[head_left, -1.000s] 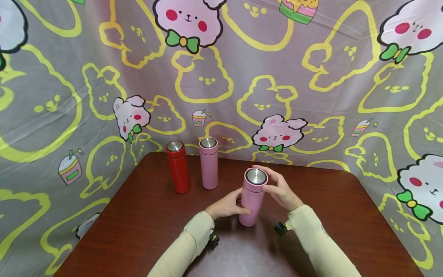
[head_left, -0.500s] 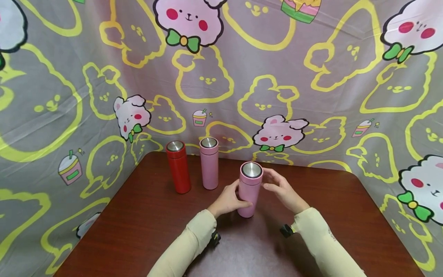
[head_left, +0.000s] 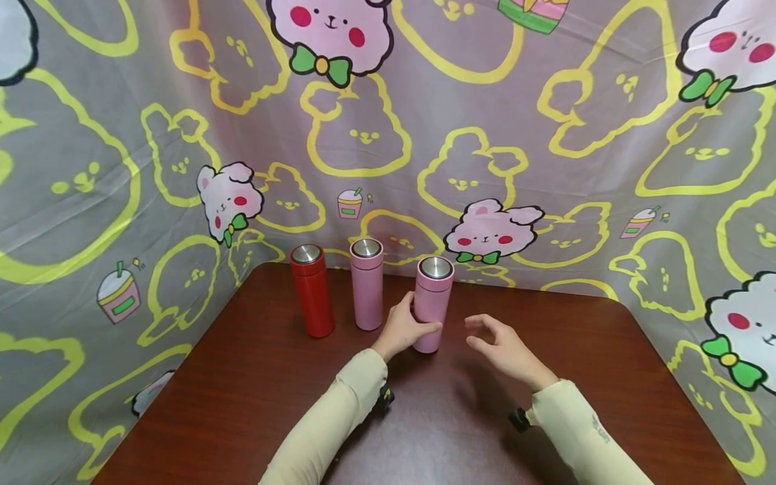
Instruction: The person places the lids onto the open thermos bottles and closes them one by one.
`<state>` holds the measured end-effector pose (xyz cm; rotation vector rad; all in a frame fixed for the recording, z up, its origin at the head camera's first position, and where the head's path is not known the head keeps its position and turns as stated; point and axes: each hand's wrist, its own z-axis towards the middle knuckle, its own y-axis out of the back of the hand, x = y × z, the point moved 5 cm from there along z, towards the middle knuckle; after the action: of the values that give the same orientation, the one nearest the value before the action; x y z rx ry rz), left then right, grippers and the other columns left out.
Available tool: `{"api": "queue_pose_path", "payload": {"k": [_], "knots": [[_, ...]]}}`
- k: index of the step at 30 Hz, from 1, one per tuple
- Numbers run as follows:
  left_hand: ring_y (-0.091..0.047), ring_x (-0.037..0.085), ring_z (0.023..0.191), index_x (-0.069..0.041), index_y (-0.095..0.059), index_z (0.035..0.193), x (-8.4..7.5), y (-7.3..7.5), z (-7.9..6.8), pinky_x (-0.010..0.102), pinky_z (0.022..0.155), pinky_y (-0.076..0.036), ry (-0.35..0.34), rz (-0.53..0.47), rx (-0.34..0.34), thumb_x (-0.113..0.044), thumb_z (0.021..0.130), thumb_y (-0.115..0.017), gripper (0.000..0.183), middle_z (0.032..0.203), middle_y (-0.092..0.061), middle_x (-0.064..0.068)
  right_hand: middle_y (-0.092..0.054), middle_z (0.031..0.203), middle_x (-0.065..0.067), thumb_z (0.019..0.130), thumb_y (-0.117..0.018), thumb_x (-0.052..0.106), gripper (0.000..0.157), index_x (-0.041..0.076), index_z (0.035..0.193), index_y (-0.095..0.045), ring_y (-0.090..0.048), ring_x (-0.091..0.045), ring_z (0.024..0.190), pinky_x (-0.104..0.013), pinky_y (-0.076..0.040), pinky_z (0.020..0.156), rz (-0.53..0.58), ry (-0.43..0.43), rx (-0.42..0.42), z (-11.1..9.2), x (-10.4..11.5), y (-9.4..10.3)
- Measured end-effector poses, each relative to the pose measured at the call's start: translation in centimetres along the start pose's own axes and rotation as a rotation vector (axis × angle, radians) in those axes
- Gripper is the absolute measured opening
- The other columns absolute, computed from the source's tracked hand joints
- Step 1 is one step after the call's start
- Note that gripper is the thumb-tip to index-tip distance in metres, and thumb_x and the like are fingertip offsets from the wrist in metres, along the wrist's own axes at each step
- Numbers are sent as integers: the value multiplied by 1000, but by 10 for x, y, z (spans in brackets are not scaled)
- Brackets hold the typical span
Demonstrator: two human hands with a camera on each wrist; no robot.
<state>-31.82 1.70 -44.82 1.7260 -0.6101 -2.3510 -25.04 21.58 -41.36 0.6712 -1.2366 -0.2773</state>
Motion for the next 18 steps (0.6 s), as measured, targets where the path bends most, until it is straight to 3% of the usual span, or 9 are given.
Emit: {"api": "queue_pose_path", "payload": {"k": [9, 18], "knots": [[-60, 17, 97, -11, -52, 118, 2, -7, 20, 35, 84, -48, -2, 33, -88, -33, 68, -84, 63, 106, -63, 3, -60, 114, -10, 87, -66, 15, 36, 4, 120, -55, -58, -29, 103, -48, -47, 87, -248, 41, -52, -10, -7, 4], [-61, 22, 95, -8, -53, 119, 4, -9, 32, 38, 83, -49, 8, 43, -149, -33, 67, -84, 65, 106, -64, 7, -60, 112, -10, 87, -66, 19, 34, 2, 115, -59, -58, -32, 102, -47, -47, 86, -355, 48, -61, -15, -11, 6]]}}
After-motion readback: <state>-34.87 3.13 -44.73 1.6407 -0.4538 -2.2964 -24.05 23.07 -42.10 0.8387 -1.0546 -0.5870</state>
